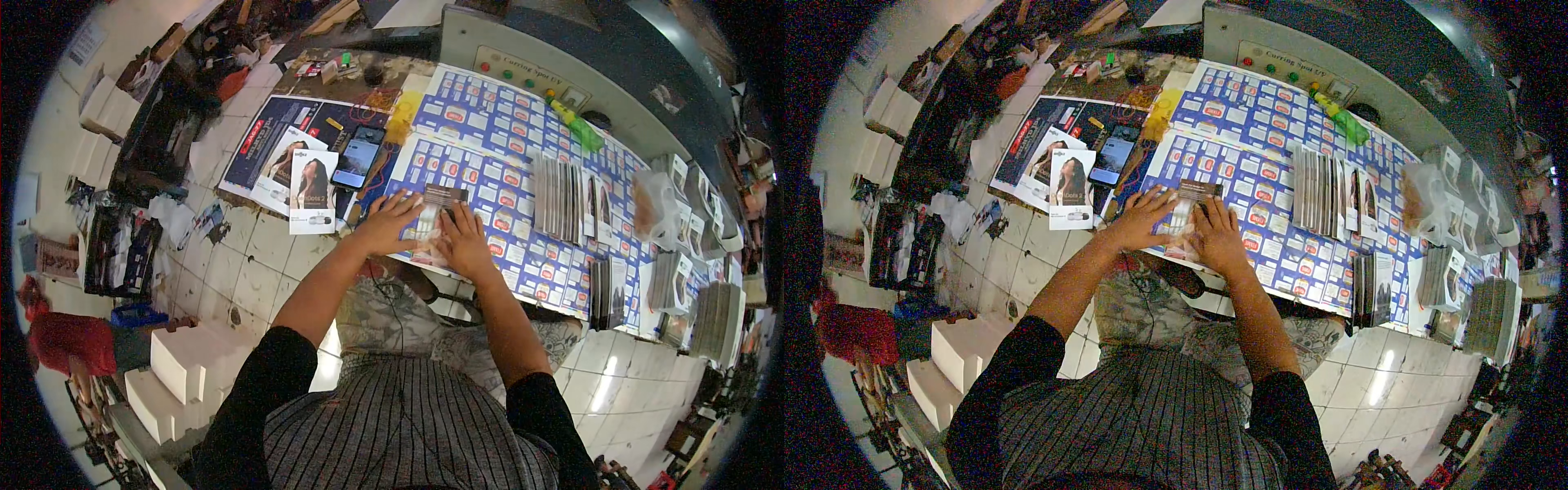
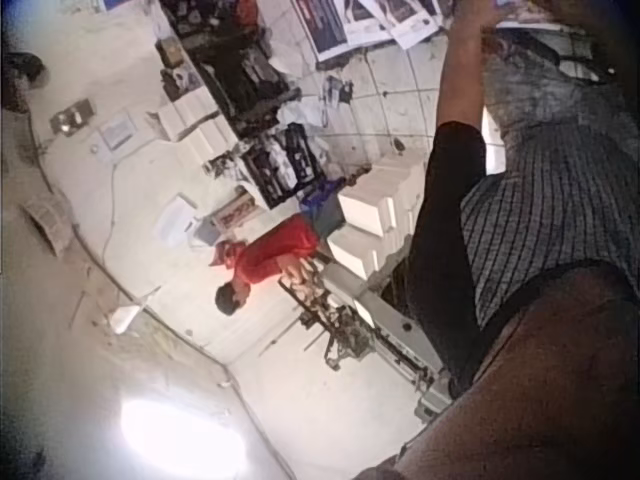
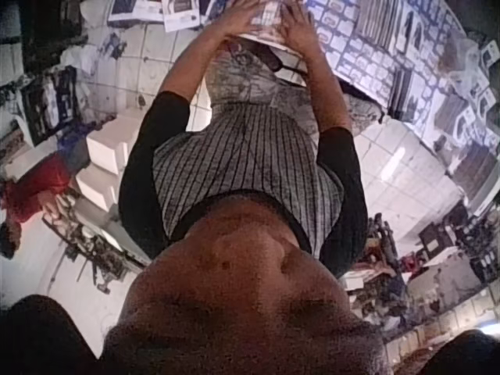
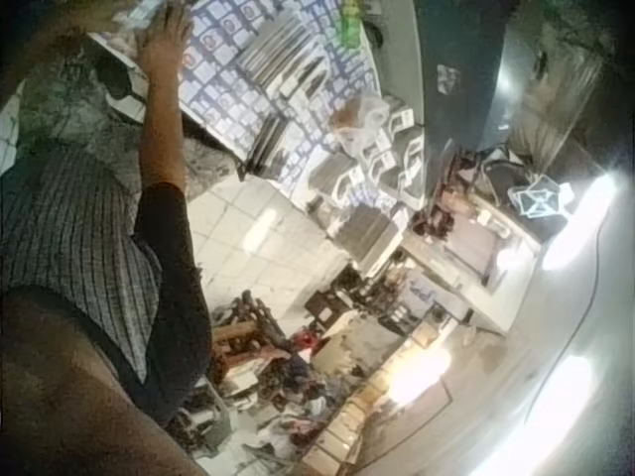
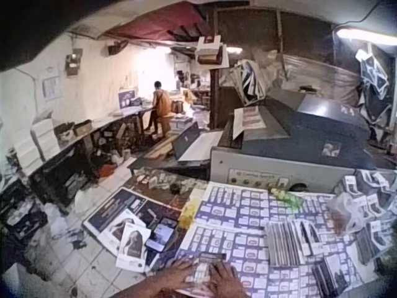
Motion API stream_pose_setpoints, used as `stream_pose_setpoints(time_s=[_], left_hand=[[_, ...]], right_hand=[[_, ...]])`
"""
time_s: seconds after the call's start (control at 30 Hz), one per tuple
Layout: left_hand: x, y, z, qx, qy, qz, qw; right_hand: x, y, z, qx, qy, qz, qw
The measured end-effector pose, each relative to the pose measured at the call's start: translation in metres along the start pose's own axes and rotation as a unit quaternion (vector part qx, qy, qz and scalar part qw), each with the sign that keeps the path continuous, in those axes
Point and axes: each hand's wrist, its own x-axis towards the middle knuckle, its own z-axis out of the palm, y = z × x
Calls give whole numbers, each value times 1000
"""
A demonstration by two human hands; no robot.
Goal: The person picks up paper pamphlets one at a time from a stack on a table, folds them by hand, and places them into a separate organized pile.
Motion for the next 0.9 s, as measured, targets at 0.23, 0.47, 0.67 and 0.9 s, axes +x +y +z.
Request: stream_pose_setpoints(time_s=[0.23, 0.47, 0.67, 0.9], left_hand=[[0, -8, 5, 9, -4, 11, 1000], [0, -5, -2, 13, -22, 11, 1000], [-1, -3, -6, 9, -28, 10, 1000], [7, 2, -12, 18, -51, 12, 998]], right_hand=[[3, -3, -3, 9, 3, -2, 1000], [4, -5, -3, 10, -13, 13, 1000], [2, -3, -1, 17, 0, 10, 1000], [-11, 14, -4, 49, 89, 34, 994]])
